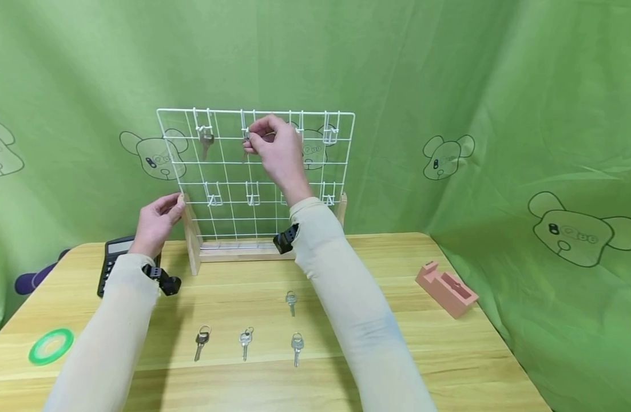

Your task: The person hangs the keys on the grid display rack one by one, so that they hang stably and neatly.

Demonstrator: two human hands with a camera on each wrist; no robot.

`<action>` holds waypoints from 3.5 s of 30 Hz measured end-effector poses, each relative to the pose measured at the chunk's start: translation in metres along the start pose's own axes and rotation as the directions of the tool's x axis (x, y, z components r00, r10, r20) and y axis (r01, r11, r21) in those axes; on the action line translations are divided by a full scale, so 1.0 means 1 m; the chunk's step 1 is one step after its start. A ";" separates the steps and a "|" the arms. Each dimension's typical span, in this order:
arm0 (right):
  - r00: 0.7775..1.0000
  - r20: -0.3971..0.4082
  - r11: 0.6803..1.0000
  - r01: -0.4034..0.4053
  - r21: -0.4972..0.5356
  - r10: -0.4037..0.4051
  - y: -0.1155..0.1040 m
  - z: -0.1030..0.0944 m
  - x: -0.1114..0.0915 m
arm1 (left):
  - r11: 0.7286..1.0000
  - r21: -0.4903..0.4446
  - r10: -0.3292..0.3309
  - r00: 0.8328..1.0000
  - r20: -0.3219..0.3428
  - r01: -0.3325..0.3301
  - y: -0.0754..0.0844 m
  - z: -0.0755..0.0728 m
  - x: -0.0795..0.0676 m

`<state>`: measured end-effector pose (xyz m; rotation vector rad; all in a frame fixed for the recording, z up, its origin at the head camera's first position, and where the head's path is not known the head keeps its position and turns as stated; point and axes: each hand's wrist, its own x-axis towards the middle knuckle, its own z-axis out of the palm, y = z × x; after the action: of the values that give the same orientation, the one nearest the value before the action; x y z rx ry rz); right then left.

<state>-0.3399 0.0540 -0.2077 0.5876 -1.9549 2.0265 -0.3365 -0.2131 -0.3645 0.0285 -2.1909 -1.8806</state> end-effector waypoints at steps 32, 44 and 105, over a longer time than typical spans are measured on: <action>0.986 0.156 0.926 0.002 -0.378 0.061 0.044 -0.057 -0.075 | 0.998 -0.059 -0.027 0.999 0.029 0.029 -0.002 0.001 0.001; 0.949 0.262 0.865 -0.021 -0.501 0.175 0.065 -0.082 -0.104 | 0.998 -0.050 -0.025 0.999 0.026 0.026 0.000 -0.001 -0.001; 0.690 0.542 0.618 0.172 -0.767 0.480 0.186 -0.084 -0.156 | 0.999 -0.035 -0.029 1.000 0.007 0.030 0.000 0.000 -0.001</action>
<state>-0.2959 0.1405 -0.4452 1.0687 -3.1419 0.7427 -0.3357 -0.2130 -0.3643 0.0489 -2.1730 -1.9368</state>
